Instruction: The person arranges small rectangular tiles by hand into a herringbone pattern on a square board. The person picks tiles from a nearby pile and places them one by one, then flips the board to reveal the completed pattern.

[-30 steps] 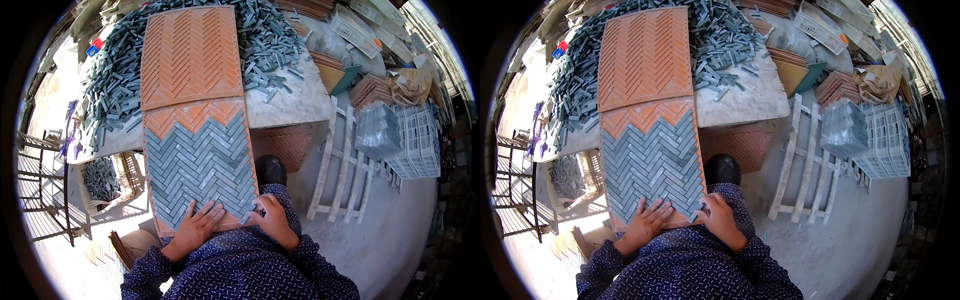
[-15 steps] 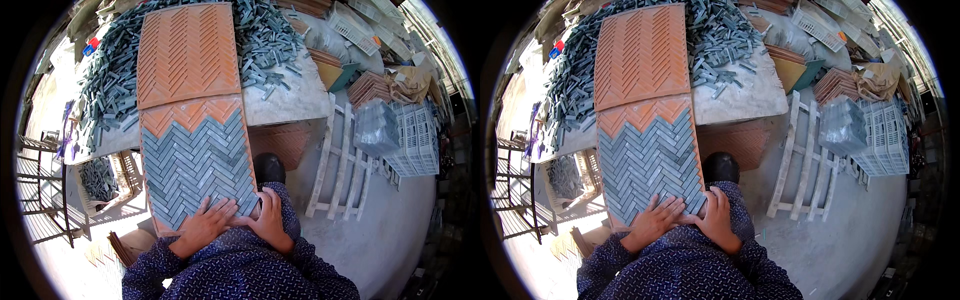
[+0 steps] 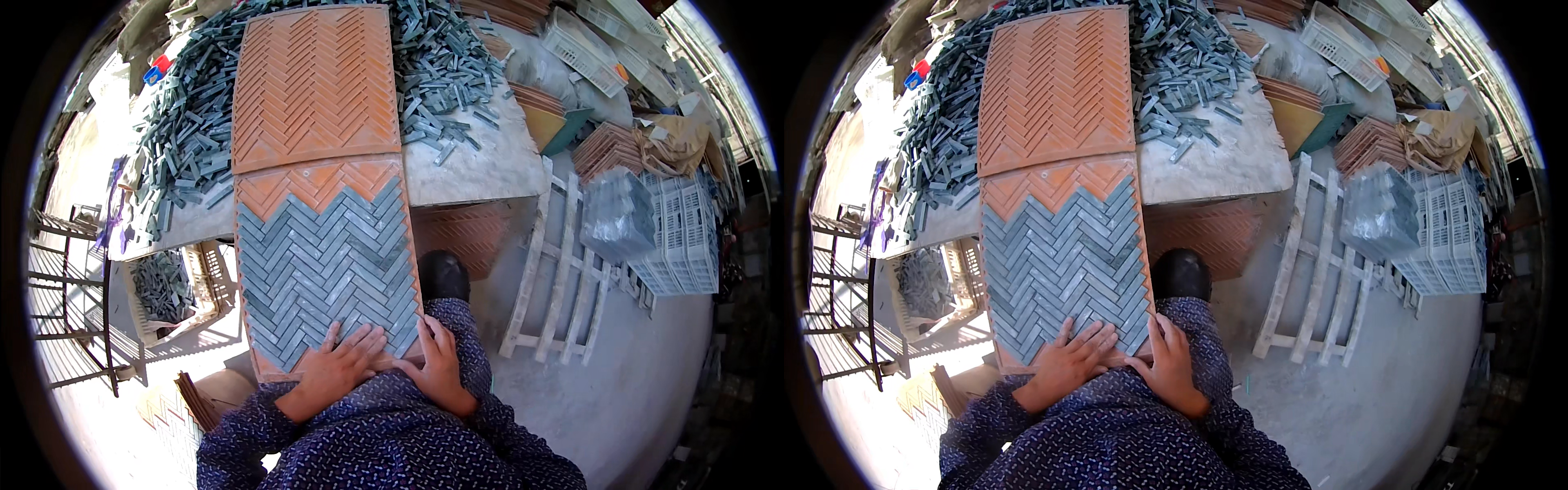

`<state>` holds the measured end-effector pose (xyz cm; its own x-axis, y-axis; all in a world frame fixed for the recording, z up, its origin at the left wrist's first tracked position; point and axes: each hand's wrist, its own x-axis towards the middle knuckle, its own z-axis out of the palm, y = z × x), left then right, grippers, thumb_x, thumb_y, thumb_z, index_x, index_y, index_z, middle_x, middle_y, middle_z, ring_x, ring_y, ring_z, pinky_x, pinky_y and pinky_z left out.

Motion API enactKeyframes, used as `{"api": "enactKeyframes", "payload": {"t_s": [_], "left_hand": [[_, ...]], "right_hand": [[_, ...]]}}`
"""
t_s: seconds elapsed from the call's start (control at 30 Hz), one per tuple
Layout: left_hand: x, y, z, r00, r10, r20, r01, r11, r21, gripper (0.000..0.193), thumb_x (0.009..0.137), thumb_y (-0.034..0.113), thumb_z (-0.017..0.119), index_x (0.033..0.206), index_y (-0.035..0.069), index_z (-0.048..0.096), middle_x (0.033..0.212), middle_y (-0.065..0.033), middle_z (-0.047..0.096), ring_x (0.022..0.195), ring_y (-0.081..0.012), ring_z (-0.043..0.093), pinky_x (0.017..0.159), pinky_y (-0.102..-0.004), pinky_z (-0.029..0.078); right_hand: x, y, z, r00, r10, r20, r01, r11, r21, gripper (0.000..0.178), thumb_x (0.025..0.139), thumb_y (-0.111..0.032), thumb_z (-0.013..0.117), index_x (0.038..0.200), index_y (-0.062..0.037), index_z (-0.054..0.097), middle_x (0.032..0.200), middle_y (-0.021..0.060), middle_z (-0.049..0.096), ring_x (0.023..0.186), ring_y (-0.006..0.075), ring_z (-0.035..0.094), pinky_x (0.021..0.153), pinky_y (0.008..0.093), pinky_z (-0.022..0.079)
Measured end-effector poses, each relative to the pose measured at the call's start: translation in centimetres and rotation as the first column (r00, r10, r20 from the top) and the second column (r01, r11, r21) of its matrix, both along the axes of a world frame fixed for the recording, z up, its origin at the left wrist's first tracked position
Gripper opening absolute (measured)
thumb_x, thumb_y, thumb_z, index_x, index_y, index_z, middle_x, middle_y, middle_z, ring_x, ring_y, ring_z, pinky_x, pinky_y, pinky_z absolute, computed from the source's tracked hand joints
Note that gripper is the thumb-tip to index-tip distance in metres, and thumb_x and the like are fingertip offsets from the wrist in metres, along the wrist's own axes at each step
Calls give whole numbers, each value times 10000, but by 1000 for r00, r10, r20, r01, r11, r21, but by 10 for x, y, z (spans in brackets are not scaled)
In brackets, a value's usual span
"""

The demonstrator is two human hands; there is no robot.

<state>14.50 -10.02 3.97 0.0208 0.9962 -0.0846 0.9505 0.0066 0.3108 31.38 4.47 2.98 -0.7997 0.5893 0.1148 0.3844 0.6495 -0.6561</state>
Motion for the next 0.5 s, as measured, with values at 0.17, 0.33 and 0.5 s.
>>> {"api": "enactKeyframes", "payload": {"t_s": [0.17,0.33,0.5], "left_hand": [[2,1,0,998,18,52,-17,1000,-20,620,886,387,522,1424,123,363,1467,-50,371,1372,-213,318,1105,-577,163],[1,2,2,995,-17,102,11,998,60,624,880,348,545,1430,128,348,1477,-35,354,1368,-207,319,1092,-581,198],[-15,-2,15,965,233,122,-242,968,64,609,870,306,556,1414,106,368,1469,-40,363,1374,-215,307,1106,-573,167]], "right_hand": [[1,4,-4,994,-90,-69,85,994,-72,780,682,-247,791,1303,26,404,1295,227,454,1162,388,449,980,448,371],[-8,17,19,999,-12,47,22,974,-224,649,683,-236,789,1192,17,477,1116,214,558,1058,356,544,902,429,431],[-37,76,46,998,15,57,-12,998,-56,476,745,-229,756,1112,11,573,1079,177,588,988,333,580,826,384,480]]}}
